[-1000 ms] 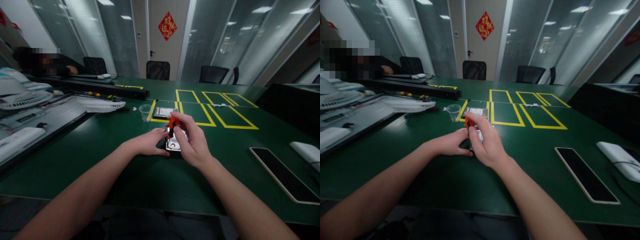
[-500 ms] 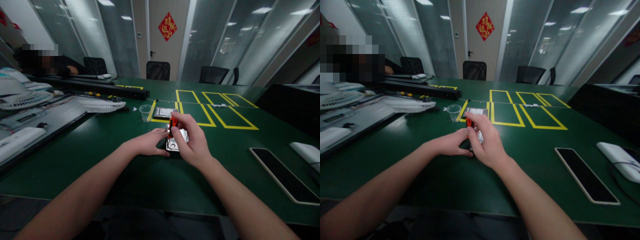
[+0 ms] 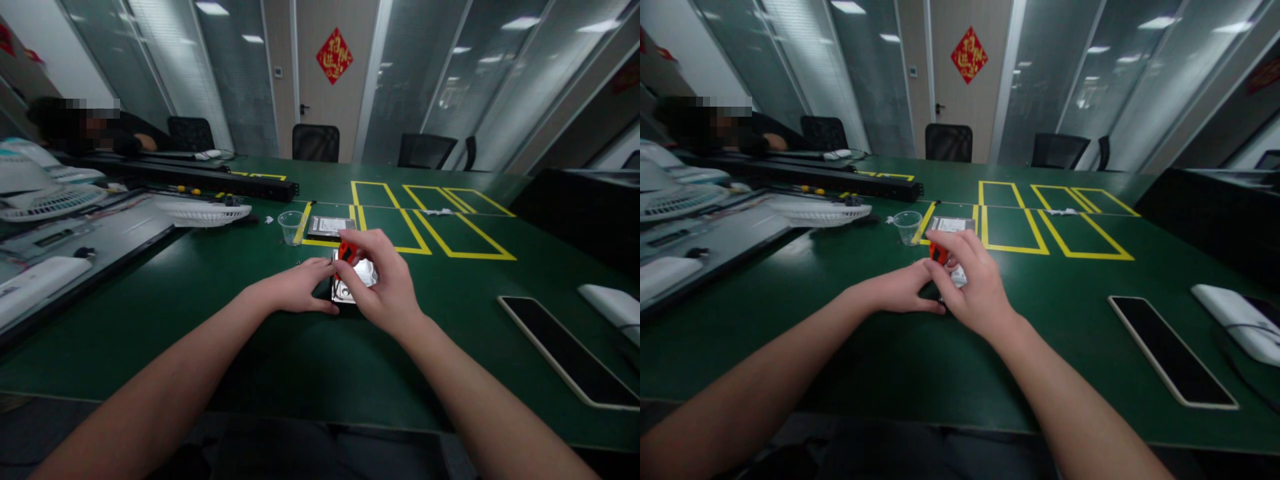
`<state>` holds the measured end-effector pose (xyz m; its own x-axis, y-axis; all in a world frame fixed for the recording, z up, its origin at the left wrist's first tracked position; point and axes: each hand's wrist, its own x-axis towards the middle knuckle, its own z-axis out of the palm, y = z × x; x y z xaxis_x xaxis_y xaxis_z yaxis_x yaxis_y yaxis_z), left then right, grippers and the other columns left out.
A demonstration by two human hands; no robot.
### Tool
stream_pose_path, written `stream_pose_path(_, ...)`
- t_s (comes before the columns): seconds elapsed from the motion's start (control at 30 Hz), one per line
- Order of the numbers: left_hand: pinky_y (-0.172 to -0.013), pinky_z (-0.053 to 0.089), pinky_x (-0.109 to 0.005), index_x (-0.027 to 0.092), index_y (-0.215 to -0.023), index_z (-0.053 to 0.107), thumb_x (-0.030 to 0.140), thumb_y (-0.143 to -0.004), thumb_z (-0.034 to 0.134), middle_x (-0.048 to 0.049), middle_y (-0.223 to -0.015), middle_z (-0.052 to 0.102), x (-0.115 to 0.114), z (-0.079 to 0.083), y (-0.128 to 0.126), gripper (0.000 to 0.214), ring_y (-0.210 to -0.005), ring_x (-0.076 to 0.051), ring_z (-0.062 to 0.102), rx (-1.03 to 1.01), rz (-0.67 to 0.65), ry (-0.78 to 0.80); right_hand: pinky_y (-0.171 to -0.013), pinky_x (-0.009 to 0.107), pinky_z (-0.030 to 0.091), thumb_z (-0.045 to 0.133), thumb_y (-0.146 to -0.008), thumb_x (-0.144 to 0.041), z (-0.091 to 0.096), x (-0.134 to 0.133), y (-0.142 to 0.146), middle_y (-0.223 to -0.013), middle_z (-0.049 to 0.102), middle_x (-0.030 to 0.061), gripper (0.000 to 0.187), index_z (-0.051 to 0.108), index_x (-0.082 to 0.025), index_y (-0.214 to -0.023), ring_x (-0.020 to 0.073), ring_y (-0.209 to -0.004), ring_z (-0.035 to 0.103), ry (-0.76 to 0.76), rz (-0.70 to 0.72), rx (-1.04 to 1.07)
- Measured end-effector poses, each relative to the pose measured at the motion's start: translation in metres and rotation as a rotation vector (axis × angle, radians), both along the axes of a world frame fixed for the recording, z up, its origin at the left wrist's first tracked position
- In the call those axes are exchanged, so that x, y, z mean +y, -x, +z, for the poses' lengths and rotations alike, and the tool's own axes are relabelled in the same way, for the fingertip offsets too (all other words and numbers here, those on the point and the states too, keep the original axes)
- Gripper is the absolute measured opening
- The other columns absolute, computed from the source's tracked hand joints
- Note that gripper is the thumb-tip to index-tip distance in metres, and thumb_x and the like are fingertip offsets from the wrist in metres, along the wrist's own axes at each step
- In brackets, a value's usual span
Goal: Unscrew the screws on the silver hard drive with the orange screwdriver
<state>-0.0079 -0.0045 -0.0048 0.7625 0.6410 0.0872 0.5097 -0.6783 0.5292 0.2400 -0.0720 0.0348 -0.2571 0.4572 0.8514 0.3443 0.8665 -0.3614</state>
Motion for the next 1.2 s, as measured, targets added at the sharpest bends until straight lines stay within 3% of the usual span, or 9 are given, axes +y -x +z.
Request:
stream_pose_path(0.2,-0.157,0.045,-0.072,0.027,-0.191,0.063,0.065,-0.103,0.105,-0.0219,-0.201,0.062,-0.001,0.003,-0.001,0.104,-0.191,-0.052,0.052,0.022,0.013,0.018,-0.092,0.05,0.077,0.079,-0.124,-0.03,0.001,-0.002,0.002,-0.131,0.085,0.01,0.038,0.078,-0.032,-0.162,0.0294,-0.105,0.081,-0.003,-0.008,0.009)
stream_pose_path(0.33,-0.157,0.045,-0.075,0.028,-0.193,0.06,0.069,-0.103,0.105,-0.0221,-0.205,0.057,0.001,0.001,-0.001,0.108,-0.193,-0.053,0.05,0.017,-0.002,-0.004,-0.109,0.059,0.08,0.068,-0.126,-0.027,-0.002,-0.004,0.002,-0.148,0.09,0.0131,0.045,0.073,-0.033,-0.171,0.0343,-0.125,0.09,0.059,0.034,0.009)
stream_pose_path(0.5,-0.156,0.048,-0.073,0.026,-0.185,0.067,0.069,-0.101,0.107,-0.0226,-0.202,0.06,0.002,-0.001,-0.001,0.103,-0.191,-0.054,0.053,0.015,0.017,0.001,-0.127,0.066,0.078,0.059,-0.13,-0.026,-0.007,-0.003,0.0,-0.169,0.088,0.0143,0.051,0.071,-0.035,-0.178,0.0379,-0.151,0.09,0.131,0.082,0.033)
stream_pose_path(0.73,-0.155,0.05,-0.067,0.025,-0.179,0.071,0.067,-0.102,0.106,-0.0205,-0.194,0.068,-0.003,0.006,-0.003,0.094,-0.187,-0.052,0.058,0.035,0.03,-0.002,-0.126,0.062,0.078,0.054,-0.136,-0.032,-0.008,-0.001,-0.002,-0.167,0.09,0.0125,0.047,0.075,-0.035,-0.177,0.0355,-0.145,0.092,0.102,0.085,0.049)
stream_pose_path(0.97,-0.151,0.054,-0.067,0.026,-0.177,0.073,0.07,-0.102,0.105,-0.0197,-0.187,0.072,-0.005,0.009,-0.005,0.092,-0.182,-0.053,0.062,0.076,0.06,-0.001,-0.119,0.056,0.079,0.056,-0.135,-0.029,-0.003,-0.002,0.0,-0.156,0.091,0.0121,0.043,0.078,-0.034,-0.172,0.0337,-0.136,0.091,0.042,0.07,0.039)
stream_pose_path(1.2,-0.157,0.047,-0.071,0.025,-0.187,0.065,0.07,-0.101,0.106,-0.0237,-0.2,0.061,-0.001,-0.001,-0.001,0.106,-0.189,-0.052,0.055,0.041,0.055,0.0,-0.107,0.052,0.077,0.062,-0.132,-0.031,0.0,-0.002,0.001,-0.145,0.09,0.0126,0.038,0.078,-0.03,-0.167,0.0316,-0.123,0.088,0.006,0.052,0.02)
